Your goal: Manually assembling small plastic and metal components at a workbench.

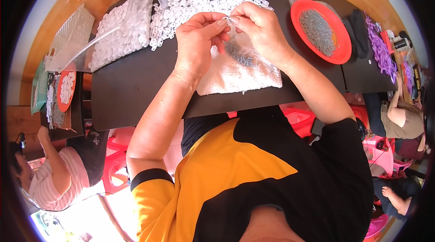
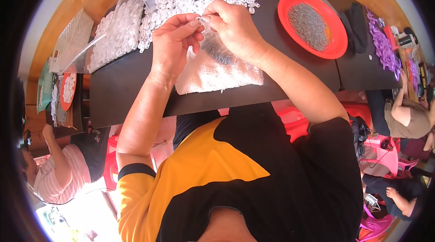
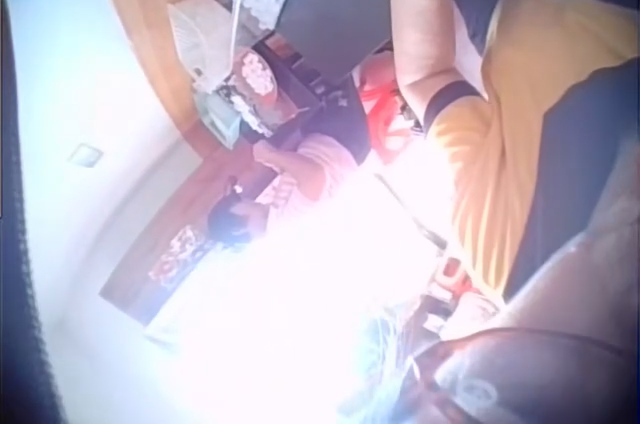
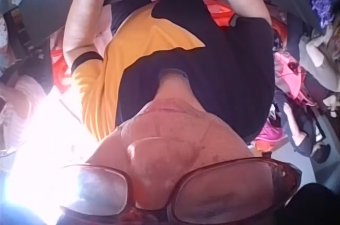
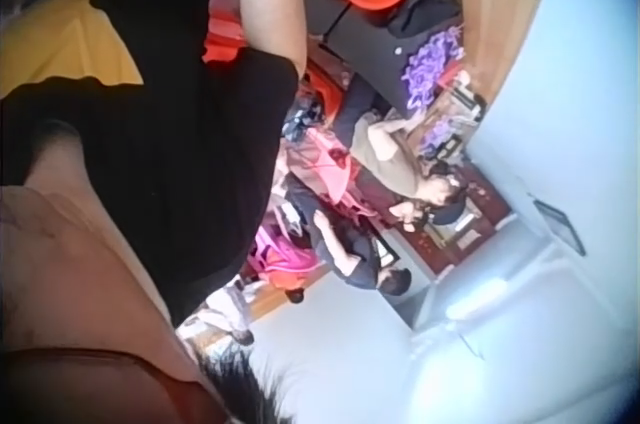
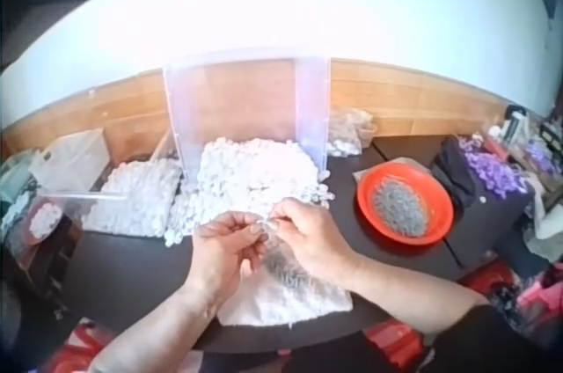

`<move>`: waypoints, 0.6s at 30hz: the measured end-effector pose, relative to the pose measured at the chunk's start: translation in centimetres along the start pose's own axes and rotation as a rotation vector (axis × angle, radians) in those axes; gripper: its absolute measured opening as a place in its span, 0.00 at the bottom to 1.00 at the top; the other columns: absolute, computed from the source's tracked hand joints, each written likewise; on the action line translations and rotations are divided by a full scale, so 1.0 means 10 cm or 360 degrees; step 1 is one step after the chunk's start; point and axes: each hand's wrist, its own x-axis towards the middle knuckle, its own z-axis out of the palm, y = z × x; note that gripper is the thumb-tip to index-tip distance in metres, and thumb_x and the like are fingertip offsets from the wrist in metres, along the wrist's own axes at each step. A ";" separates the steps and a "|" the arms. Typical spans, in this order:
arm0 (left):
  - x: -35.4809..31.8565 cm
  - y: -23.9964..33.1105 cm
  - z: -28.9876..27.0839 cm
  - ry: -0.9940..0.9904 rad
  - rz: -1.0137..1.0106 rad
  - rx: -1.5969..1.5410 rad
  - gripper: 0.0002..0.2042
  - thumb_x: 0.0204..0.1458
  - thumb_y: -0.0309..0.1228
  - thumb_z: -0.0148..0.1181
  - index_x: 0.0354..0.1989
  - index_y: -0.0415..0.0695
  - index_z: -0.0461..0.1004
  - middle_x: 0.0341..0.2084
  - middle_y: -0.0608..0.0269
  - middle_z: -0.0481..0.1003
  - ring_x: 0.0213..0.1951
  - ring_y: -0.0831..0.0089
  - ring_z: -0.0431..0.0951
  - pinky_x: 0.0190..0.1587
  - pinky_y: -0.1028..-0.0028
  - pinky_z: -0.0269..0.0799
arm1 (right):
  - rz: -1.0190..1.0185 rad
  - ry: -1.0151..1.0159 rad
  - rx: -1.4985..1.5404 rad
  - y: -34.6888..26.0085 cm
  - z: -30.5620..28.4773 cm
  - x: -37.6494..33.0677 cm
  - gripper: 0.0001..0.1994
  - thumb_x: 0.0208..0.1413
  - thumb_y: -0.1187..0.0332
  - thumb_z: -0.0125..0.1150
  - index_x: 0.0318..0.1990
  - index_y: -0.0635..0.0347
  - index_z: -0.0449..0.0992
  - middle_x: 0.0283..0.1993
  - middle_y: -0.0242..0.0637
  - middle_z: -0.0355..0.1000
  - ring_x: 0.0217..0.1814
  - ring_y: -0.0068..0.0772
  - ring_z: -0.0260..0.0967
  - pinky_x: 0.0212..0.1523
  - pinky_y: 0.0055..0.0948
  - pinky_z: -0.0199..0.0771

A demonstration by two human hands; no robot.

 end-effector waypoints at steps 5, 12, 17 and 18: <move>0.00 -0.04 -0.01 0.0046 0.0001 -0.0011 0.06 0.56 0.21 0.57 0.40 0.31 0.73 0.29 0.53 0.77 0.25 0.72 0.76 0.22 0.77 0.70 | 0.0031 0.0086 0.0037 -0.01 0.03 -0.02 0.03 0.56 0.75 0.56 0.35 0.65 0.74 0.23 0.36 0.72 0.25 0.24 0.69 0.28 0.25 0.69; -0.02 -0.04 0.02 0.0087 0.0029 0.0045 0.06 0.55 0.21 0.57 0.39 0.31 0.73 0.29 0.53 0.77 0.25 0.72 0.77 0.21 0.78 0.69 | -0.0017 0.0077 -0.0050 -0.01 0.04 -0.04 0.03 0.55 0.76 0.56 0.36 0.65 0.74 0.26 0.38 0.74 0.27 0.28 0.73 0.31 0.26 0.72; -0.02 -0.05 0.02 0.0112 0.0033 0.0078 0.05 0.55 0.21 0.57 0.38 0.32 0.73 0.29 0.53 0.78 0.25 0.72 0.77 0.21 0.78 0.68 | -0.0030 0.0061 -0.0082 -0.01 0.03 -0.04 0.03 0.55 0.77 0.56 0.35 0.65 0.73 0.27 0.39 0.75 0.28 0.30 0.74 0.31 0.27 0.72; -0.03 -0.05 0.02 0.0114 0.0036 0.0088 0.05 0.55 0.21 0.57 0.38 0.32 0.73 0.29 0.53 0.78 0.25 0.72 0.77 0.21 0.79 0.68 | -0.0050 0.0053 -0.0110 0.00 0.03 -0.04 0.03 0.55 0.77 0.55 0.35 0.65 0.73 0.27 0.40 0.75 0.28 0.31 0.74 0.31 0.27 0.72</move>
